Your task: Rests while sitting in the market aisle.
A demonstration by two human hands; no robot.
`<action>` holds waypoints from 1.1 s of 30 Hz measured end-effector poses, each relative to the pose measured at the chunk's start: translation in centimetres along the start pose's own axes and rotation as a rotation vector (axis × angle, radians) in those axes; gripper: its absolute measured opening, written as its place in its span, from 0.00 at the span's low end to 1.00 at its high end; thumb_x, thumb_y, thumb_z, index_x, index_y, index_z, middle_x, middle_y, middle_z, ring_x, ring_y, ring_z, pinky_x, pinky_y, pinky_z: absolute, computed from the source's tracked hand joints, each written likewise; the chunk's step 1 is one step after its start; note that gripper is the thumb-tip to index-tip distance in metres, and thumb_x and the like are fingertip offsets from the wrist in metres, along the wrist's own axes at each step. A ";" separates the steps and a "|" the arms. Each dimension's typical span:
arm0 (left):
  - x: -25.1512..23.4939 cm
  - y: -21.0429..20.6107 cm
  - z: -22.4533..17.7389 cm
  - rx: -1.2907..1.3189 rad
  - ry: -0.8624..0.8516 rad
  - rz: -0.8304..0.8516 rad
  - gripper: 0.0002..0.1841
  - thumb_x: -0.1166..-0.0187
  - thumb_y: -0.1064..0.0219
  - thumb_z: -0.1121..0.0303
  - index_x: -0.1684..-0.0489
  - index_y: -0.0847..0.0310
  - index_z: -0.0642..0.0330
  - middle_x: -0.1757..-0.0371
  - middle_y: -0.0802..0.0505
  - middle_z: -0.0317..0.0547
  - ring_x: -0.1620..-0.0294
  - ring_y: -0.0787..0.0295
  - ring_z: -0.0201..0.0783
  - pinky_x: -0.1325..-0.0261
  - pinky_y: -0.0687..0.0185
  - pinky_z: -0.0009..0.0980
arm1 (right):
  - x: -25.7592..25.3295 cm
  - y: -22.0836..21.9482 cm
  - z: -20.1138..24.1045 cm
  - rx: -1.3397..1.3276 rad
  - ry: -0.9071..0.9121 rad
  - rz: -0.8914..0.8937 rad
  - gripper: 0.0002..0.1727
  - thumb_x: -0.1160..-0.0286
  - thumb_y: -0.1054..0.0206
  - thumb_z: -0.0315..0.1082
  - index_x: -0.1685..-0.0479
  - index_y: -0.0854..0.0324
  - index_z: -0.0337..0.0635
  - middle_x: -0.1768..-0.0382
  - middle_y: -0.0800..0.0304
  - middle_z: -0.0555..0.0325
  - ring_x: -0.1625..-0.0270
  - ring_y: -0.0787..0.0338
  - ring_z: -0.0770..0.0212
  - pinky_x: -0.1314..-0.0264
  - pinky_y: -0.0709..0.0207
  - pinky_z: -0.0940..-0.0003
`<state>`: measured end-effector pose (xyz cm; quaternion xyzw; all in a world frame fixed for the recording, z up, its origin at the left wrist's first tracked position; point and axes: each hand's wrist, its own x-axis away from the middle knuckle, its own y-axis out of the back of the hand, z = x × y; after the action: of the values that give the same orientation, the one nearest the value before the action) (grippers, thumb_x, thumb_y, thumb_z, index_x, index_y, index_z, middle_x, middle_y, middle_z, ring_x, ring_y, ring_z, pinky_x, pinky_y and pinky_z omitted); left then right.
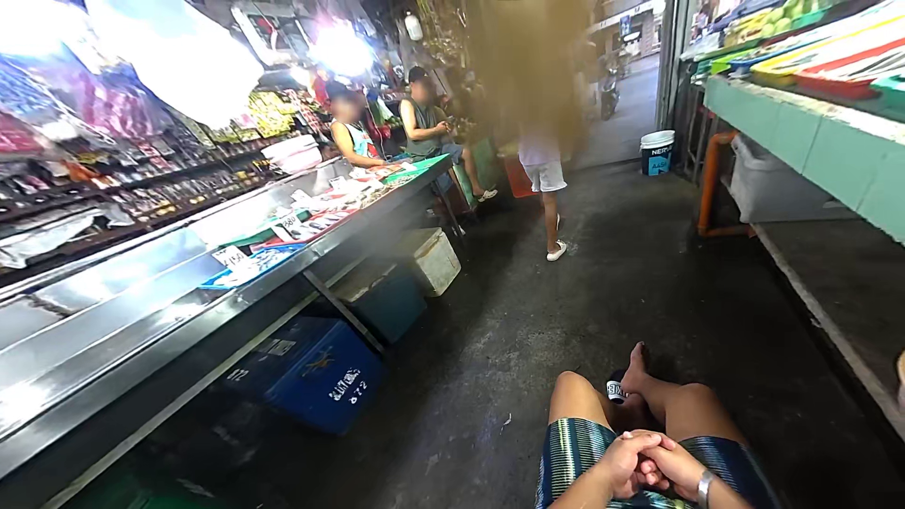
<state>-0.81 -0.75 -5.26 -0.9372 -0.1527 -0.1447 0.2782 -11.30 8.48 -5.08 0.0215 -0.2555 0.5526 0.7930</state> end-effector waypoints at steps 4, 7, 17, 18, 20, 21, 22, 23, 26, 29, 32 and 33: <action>-0.3 0.5 0.3 -0.018 0.033 -0.002 0.15 0.08 0.47 0.56 0.54 0.15 0.48 0.83 0.22 0.32 0.82 0.24 0.31 0.68 0.17 0.31 | -0.6 0.9 -0.5 0.050 -0.017 0.053 0.12 0.10 0.41 0.40 0.52 0.13 0.46 0.84 0.20 0.60 0.84 0.22 0.67 0.82 0.28 0.73; -0.2 0.3 0.1 -0.044 0.060 -0.007 0.15 0.08 0.47 0.55 0.54 0.15 0.48 0.82 0.22 0.32 0.81 0.23 0.31 0.67 0.16 0.31 | -0.6 1.1 -0.7 0.043 0.008 0.057 0.13 0.11 0.41 0.40 0.54 0.13 0.45 0.84 0.20 0.60 0.84 0.21 0.67 0.82 0.27 0.72; -0.1 0.3 -0.2 -0.059 0.047 -0.009 0.15 0.08 0.47 0.56 0.52 0.14 0.49 0.81 0.19 0.33 0.81 0.22 0.31 0.67 0.16 0.31 | -0.6 1.1 -0.3 0.089 -0.001 0.074 0.13 0.10 0.41 0.41 0.46 0.14 0.45 0.81 0.17 0.59 0.83 0.20 0.67 0.81 0.26 0.73; -0.1 0.2 -0.2 -0.062 0.050 -0.008 0.15 0.08 0.48 0.56 0.52 0.15 0.49 0.81 0.19 0.33 0.81 0.22 0.31 0.67 0.16 0.31 | -0.4 1.0 -0.2 0.075 -0.001 0.061 0.13 0.10 0.41 0.40 0.47 0.14 0.45 0.81 0.17 0.59 0.83 0.21 0.67 0.81 0.26 0.73; 0.0 -0.2 -0.4 -0.041 0.045 -0.026 0.15 0.08 0.48 0.56 0.53 0.14 0.50 0.81 0.19 0.33 0.81 0.22 0.31 0.67 0.16 0.31 | -0.1 0.5 -0.1 0.033 -0.008 0.020 0.12 0.10 0.41 0.40 0.50 0.14 0.45 0.84 0.19 0.60 0.85 0.23 0.68 0.83 0.30 0.74; 0.1 -0.3 -0.4 -0.026 0.039 -0.032 0.16 0.08 0.49 0.56 0.53 0.15 0.50 0.80 0.20 0.33 0.81 0.22 0.31 0.66 0.16 0.31 | -0.2 0.4 -0.1 0.024 -0.012 0.011 0.11 0.10 0.41 0.39 0.51 0.14 0.46 0.85 0.20 0.61 0.86 0.24 0.69 0.84 0.31 0.75; 0.2 -0.3 -0.5 -0.009 0.033 -0.036 0.16 0.08 0.49 0.56 0.53 0.15 0.51 0.81 0.20 0.33 0.81 0.23 0.31 0.66 0.16 0.31 | -0.3 0.4 -0.2 0.025 -0.013 0.017 0.11 0.11 0.41 0.39 0.52 0.14 0.46 0.85 0.21 0.61 0.86 0.24 0.69 0.84 0.32 0.75; 0.3 -0.2 -0.5 -0.001 0.028 -0.034 0.16 0.08 0.49 0.56 0.53 0.15 0.51 0.81 0.20 0.33 0.81 0.23 0.31 0.66 0.16 0.31 | -0.5 0.5 -0.3 0.033 -0.012 0.029 0.11 0.11 0.41 0.39 0.52 0.14 0.46 0.85 0.21 0.61 0.86 0.24 0.69 0.84 0.31 0.74; 0.3 0.2 -0.3 -0.007 0.033 -0.009 0.15 0.08 0.49 0.57 0.51 0.15 0.50 0.81 0.21 0.32 0.81 0.23 0.30 0.67 0.17 0.30 | -0.8 0.9 -0.6 0.081 -0.004 0.074 0.12 0.10 0.42 0.39 0.49 0.14 0.46 0.83 0.20 0.61 0.84 0.22 0.68 0.82 0.28 0.73; 0.0 0.2 -0.3 -0.035 0.052 0.004 0.15 0.08 0.48 0.56 0.51 0.15 0.50 0.80 0.21 0.32 0.81 0.23 0.31 0.67 0.17 0.30 | -0.5 0.9 -0.4 0.069 0.016 0.065 0.12 0.11 0.42 0.40 0.53 0.14 0.46 0.84 0.20 0.60 0.85 0.21 0.67 0.82 0.27 0.72; 0.2 -0.4 -0.7 -0.015 0.026 -0.006 0.16 0.08 0.50 0.56 0.54 0.15 0.50 0.82 0.22 0.31 0.82 0.24 0.30 0.67 0.17 0.30 | -0.3 0.4 -0.3 -0.004 0.007 0.009 0.12 0.11 0.41 0.38 0.56 0.14 0.45 0.86 0.23 0.61 0.87 0.25 0.69 0.84 0.32 0.74; 0.2 -0.5 -0.7 -0.004 0.018 -0.007 0.16 0.08 0.50 0.56 0.54 0.15 0.50 0.82 0.22 0.31 0.82 0.24 0.30 0.67 0.17 0.30 | -0.4 0.3 -0.3 -0.015 0.003 0.002 0.12 0.11 0.41 0.38 0.57 0.14 0.45 0.87 0.23 0.61 0.87 0.26 0.69 0.85 0.34 0.75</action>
<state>-0.91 -0.75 -4.37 -0.9358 -0.1534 -0.1542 0.2773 -11.57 8.34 -5.64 0.0144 -0.2583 0.5517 0.7929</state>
